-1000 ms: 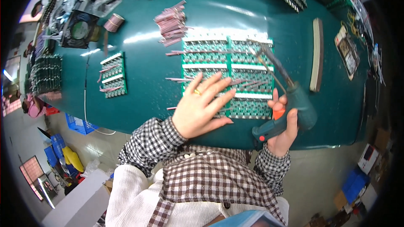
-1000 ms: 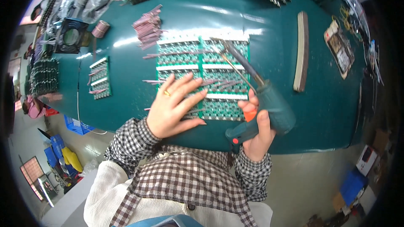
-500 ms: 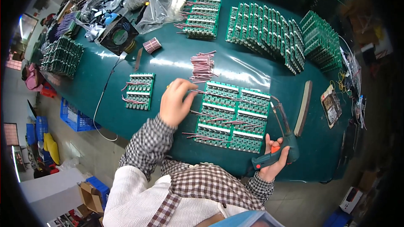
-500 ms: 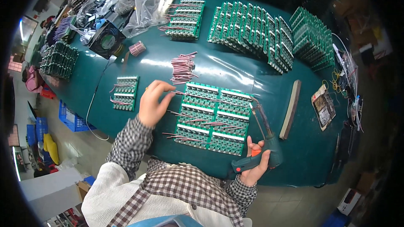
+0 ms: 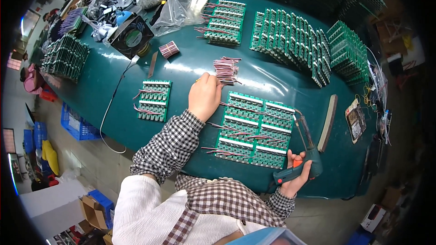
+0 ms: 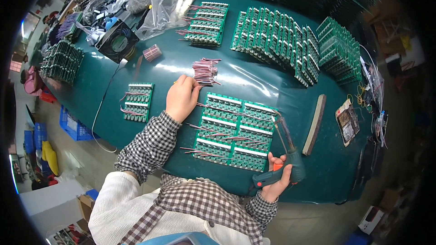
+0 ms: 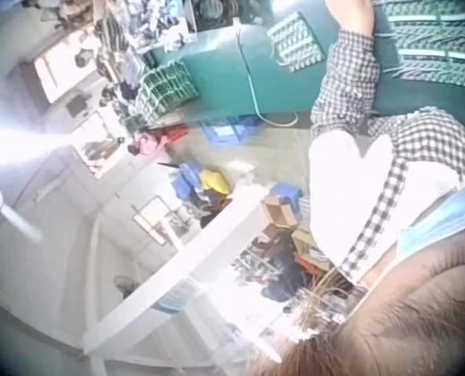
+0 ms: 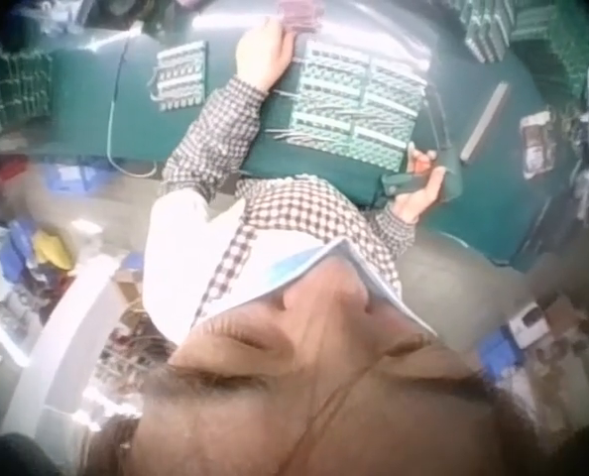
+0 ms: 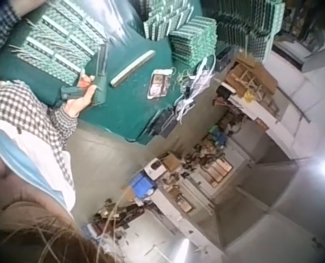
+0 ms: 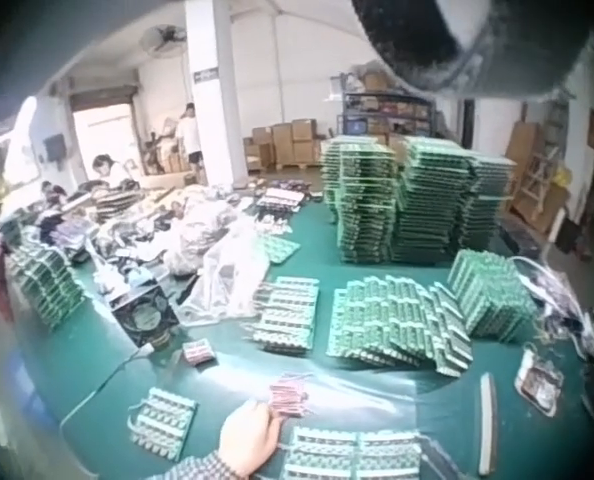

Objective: The person attaches wires to circuit boards using a soldering tool. Then, the person folds the circuit board panel and places it onto a stack on the table.

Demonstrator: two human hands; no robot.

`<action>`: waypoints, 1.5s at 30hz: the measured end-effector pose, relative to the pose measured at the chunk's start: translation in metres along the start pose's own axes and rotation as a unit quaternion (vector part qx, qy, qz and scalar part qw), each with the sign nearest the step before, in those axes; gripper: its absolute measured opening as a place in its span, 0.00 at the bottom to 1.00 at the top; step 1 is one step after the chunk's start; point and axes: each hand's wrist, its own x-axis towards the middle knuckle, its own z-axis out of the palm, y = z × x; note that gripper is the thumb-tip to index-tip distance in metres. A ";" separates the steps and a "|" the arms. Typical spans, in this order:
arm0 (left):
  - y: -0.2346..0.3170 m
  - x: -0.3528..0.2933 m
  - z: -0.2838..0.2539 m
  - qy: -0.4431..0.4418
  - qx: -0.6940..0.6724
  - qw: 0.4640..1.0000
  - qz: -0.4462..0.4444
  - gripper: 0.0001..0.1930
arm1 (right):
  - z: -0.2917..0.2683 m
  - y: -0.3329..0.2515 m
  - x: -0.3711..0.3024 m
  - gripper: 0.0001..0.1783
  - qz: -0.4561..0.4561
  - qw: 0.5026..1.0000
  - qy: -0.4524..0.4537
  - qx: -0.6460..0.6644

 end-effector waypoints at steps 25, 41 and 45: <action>-0.018 -0.011 -0.033 -0.084 -0.073 0.988 -0.103 0.08 | 0.005 -0.002 0.005 0.20 -0.005 1.000 -0.021 0.004; 0.038 -0.050 -0.065 -0.129 -0.246 0.956 -0.093 0.06 | -0.027 -0.031 -0.040 0.23 -0.014 0.996 0.030 -0.080; 0.061 -0.057 -0.077 -0.226 -0.293 0.924 -0.099 0.03 | -0.028 -0.034 -0.048 0.29 -0.037 0.987 -0.025 -0.154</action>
